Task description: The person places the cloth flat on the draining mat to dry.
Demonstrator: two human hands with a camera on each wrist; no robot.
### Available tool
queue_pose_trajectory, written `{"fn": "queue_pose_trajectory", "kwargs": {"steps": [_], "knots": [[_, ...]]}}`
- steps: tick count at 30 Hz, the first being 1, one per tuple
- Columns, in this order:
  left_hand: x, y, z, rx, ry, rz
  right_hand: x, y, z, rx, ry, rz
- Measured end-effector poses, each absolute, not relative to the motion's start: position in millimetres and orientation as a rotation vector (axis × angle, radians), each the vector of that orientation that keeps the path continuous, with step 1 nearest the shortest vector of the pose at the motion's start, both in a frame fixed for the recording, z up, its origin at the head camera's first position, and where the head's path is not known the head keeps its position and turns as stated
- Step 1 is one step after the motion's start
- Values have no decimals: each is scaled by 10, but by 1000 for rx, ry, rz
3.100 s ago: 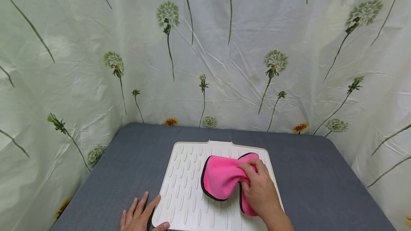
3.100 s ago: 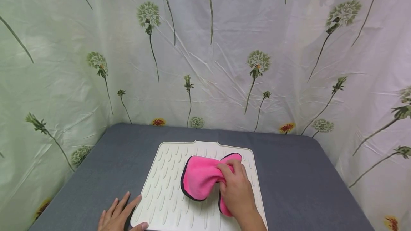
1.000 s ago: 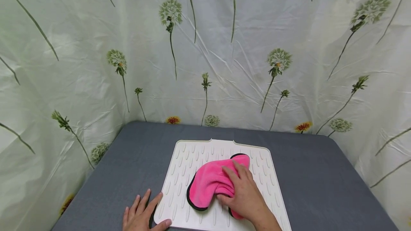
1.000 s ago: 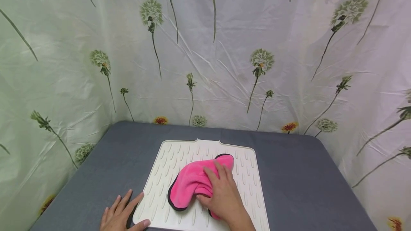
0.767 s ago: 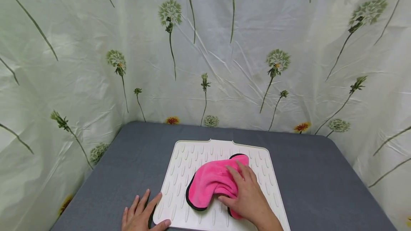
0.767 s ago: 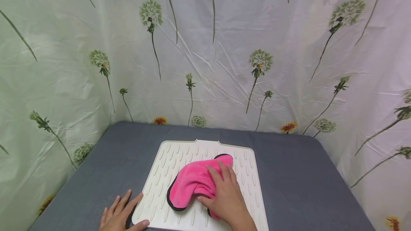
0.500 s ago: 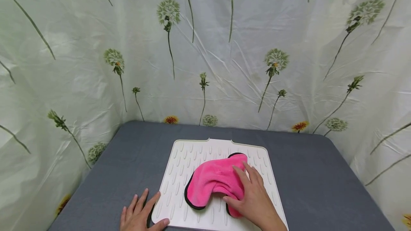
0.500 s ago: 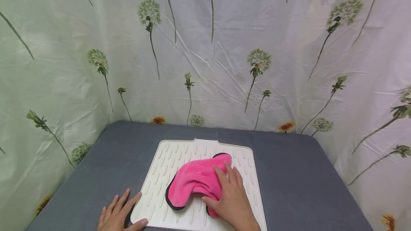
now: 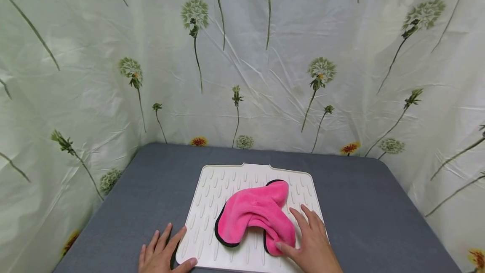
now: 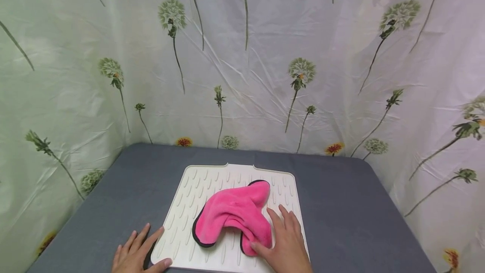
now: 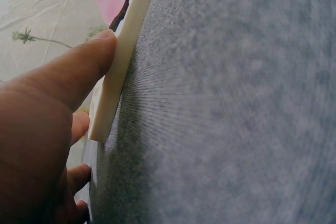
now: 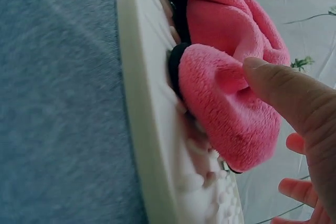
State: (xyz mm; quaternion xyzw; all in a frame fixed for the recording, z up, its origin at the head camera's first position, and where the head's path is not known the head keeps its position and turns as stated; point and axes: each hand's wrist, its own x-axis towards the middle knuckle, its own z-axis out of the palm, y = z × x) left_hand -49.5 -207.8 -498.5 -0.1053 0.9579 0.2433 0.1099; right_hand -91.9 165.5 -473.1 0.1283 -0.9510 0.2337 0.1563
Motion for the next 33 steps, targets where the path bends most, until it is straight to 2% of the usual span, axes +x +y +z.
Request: {"fn": "queue_pose_trajectory", "kwargs": {"steps": [8, 20, 33], "knots": [[-509, -2022, -4921, -306, 2808, 658, -866, 1739, -4801, 408, -2689, 589], [-528, -1788, -4824, -287, 2922, 595, -793, 1843, -4876, 328, -2786, 588], [-550, -1601, -4769, -102, 3094, 640, -783, 1856, -4833, 310, -2832, 583]]}}
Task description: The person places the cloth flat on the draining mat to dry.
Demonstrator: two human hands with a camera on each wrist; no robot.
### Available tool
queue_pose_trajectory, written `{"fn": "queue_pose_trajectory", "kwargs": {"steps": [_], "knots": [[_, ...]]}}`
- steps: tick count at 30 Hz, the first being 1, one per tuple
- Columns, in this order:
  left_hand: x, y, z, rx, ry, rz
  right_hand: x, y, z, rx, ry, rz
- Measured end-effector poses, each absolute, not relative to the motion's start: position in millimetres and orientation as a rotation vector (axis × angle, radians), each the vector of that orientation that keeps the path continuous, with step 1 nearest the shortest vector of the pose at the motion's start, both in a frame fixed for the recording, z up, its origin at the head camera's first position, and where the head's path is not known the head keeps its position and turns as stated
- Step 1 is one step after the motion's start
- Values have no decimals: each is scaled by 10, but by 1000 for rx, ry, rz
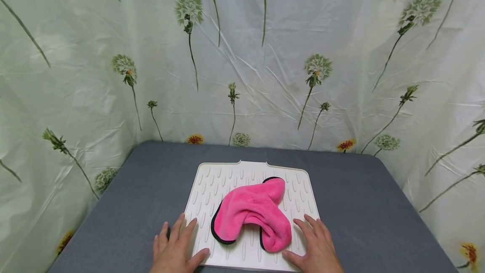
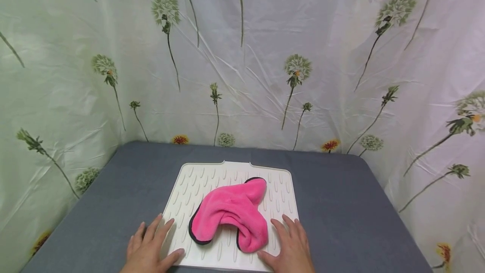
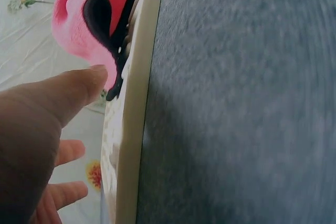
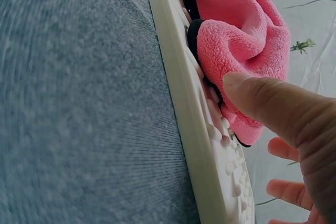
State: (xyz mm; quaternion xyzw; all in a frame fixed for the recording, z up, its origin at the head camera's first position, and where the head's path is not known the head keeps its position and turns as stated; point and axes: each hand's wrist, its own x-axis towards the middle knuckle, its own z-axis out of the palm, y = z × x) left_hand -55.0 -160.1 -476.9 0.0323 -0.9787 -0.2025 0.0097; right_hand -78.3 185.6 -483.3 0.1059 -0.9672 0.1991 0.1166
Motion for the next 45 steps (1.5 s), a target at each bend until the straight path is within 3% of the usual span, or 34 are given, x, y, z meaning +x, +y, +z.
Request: {"fn": "queue_pose_trajectory", "kwargs": {"steps": [16, 45], "knots": [[-696, -1274, -4845, -418, -2505, -500, -812, 1816, -4856, 359, -2820, 552], [-744, -1244, -4872, -351, -2496, -502, -903, 1775, -4962, 525, -2390, 729]]}}
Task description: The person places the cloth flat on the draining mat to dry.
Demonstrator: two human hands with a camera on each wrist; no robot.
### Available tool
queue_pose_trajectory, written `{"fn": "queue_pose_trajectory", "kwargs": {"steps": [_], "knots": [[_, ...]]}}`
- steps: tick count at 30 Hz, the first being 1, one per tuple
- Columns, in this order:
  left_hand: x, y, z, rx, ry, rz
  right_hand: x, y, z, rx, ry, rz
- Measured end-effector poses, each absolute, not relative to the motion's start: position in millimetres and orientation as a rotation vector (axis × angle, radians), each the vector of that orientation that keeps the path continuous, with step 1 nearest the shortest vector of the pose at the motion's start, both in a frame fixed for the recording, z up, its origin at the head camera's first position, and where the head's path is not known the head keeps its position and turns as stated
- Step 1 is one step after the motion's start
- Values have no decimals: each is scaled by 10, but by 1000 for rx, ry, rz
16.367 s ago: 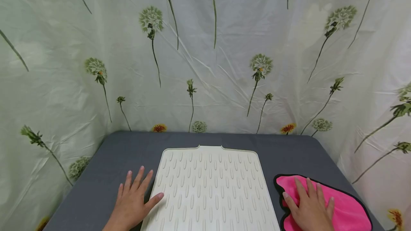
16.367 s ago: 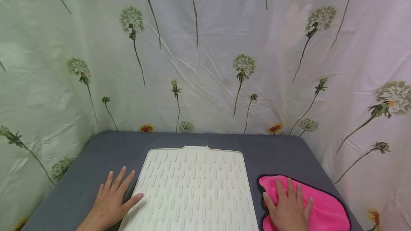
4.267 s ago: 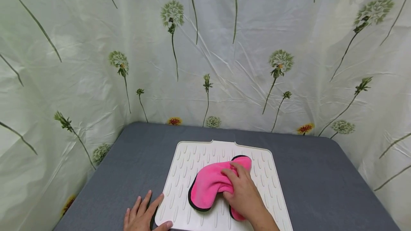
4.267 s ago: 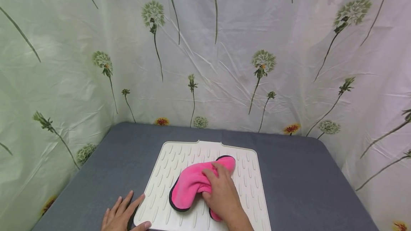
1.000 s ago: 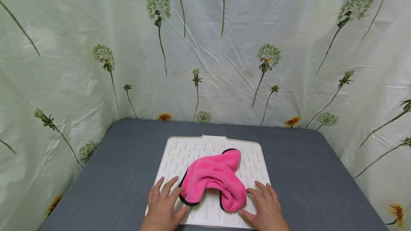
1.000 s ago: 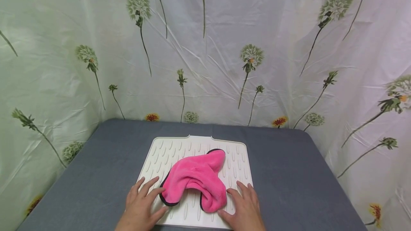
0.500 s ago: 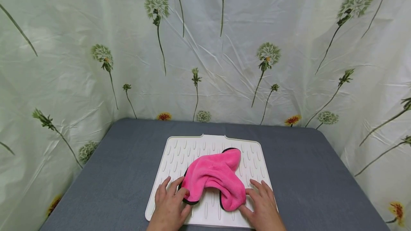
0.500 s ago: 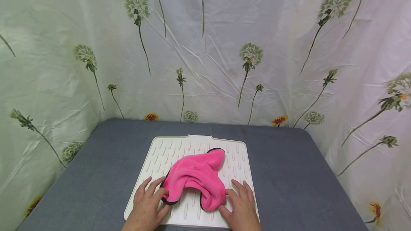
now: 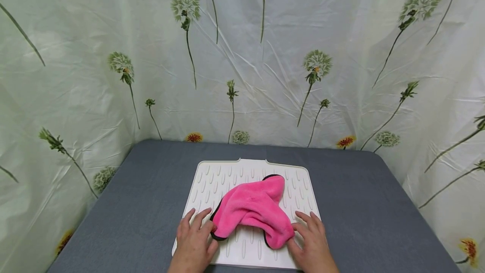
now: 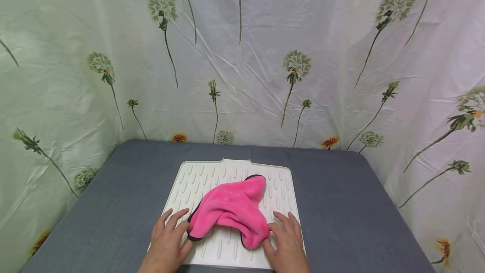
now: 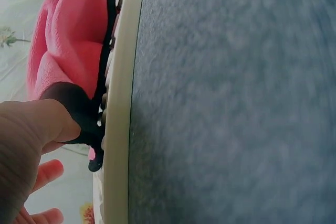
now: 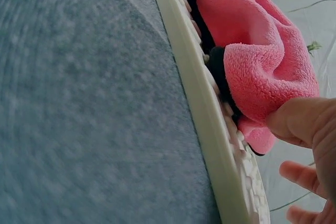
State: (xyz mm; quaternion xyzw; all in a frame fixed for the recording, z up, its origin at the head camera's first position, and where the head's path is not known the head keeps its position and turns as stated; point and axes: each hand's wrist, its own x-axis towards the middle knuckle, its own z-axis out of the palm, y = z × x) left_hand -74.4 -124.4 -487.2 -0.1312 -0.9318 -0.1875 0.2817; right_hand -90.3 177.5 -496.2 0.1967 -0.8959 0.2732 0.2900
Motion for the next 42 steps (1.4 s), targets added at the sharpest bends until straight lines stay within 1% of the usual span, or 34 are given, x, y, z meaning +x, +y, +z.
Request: {"fn": "queue_pose_trajectory", "kwargs": {"steps": [16, 30, 42], "knots": [[-731, -1416, -4841, -317, -2438, -562, -875, 1975, -4893, 457, -2339, 810], [-694, -1466, -4862, -276, -2494, -569, -866, 2066, -4905, 488, -2312, 777], [-691, -1528, -4877, -276, -2464, -587, -790, 2108, -4794, 391, -2446, 826]]}}
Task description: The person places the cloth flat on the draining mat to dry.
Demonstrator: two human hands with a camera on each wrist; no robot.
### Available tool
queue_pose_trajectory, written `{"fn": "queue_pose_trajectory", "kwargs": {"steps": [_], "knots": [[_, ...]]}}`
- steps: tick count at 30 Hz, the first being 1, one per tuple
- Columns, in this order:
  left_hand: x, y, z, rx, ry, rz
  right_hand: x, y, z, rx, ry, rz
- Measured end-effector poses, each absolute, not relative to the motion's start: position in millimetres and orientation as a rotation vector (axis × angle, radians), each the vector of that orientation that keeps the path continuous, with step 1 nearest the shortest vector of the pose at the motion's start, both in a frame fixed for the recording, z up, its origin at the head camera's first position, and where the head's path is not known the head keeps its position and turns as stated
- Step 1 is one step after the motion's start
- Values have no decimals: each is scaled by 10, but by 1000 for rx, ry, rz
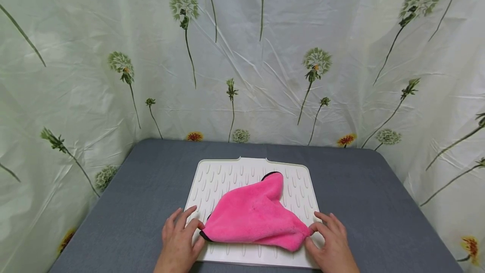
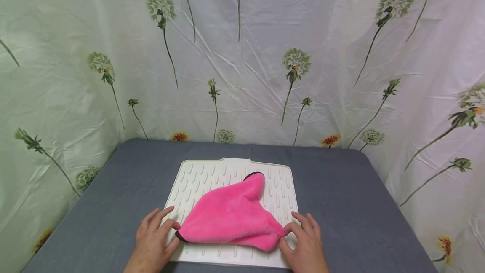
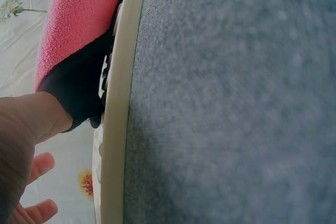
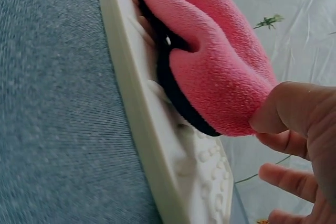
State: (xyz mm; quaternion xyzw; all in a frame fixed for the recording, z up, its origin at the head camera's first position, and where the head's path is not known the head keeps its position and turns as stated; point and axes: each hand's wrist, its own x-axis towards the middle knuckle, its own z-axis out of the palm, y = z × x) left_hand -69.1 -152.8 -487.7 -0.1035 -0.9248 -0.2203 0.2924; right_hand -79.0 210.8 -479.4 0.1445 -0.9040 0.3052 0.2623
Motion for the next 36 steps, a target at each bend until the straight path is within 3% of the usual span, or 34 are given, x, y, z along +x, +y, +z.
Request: {"fn": "queue_pose_trajectory", "kwargs": {"steps": [14, 26, 36], "knots": [[-699, -1645, -4832, -232, -2482, -612, -657, 2187, -4613, 323, -2694, 966], [-721, -1720, -4830, -248, -2482, -571, -673, 2223, -4731, 380, -2653, 944], [-709, -1799, -4819, -202, -2545, -587, -776, 2363, -4614, 376, -2788, 977]]}}
